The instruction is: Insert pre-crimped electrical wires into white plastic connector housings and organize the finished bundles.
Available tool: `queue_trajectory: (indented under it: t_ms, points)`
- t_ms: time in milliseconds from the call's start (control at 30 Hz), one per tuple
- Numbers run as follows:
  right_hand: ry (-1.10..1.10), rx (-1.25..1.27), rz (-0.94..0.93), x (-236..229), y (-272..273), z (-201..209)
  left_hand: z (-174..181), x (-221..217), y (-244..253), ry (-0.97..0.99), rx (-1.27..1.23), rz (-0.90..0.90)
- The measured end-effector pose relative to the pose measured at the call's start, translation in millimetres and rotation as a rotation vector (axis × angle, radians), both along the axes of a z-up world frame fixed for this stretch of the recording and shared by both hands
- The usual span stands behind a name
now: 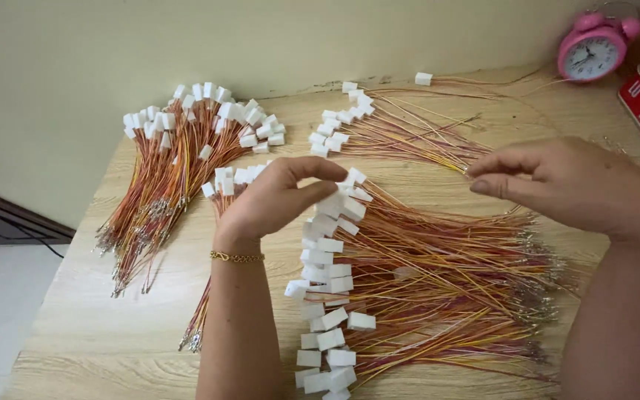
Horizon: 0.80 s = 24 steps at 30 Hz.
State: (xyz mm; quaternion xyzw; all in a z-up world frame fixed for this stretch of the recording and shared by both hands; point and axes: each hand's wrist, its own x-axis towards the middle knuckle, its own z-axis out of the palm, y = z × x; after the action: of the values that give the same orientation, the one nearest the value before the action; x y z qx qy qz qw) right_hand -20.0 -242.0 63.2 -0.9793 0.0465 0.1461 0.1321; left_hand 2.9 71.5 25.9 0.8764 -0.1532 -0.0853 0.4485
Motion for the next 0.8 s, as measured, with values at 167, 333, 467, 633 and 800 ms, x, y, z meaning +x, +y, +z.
queue_trajectory:
  t_ms: [167,333,467,633,800]
  points:
    - [-0.202,0.152,0.013,4,-25,-10,-28,27,11,-0.109,0.074,0.206]
    - [-0.308,0.287,-0.008,7,-47,-23,-77,97,2,-0.287,0.257,0.271]
    - [-0.515,0.319,0.051,8,-59,-36,-101,144,-7,-0.335,0.624,0.108]
    - [-0.564,0.34,0.057,5,-65,-36,-115,164,-10,-0.333,0.919,0.011]
    - [-0.569,0.324,0.063,2,-60,-31,-116,159,-7,-0.434,0.797,0.029]
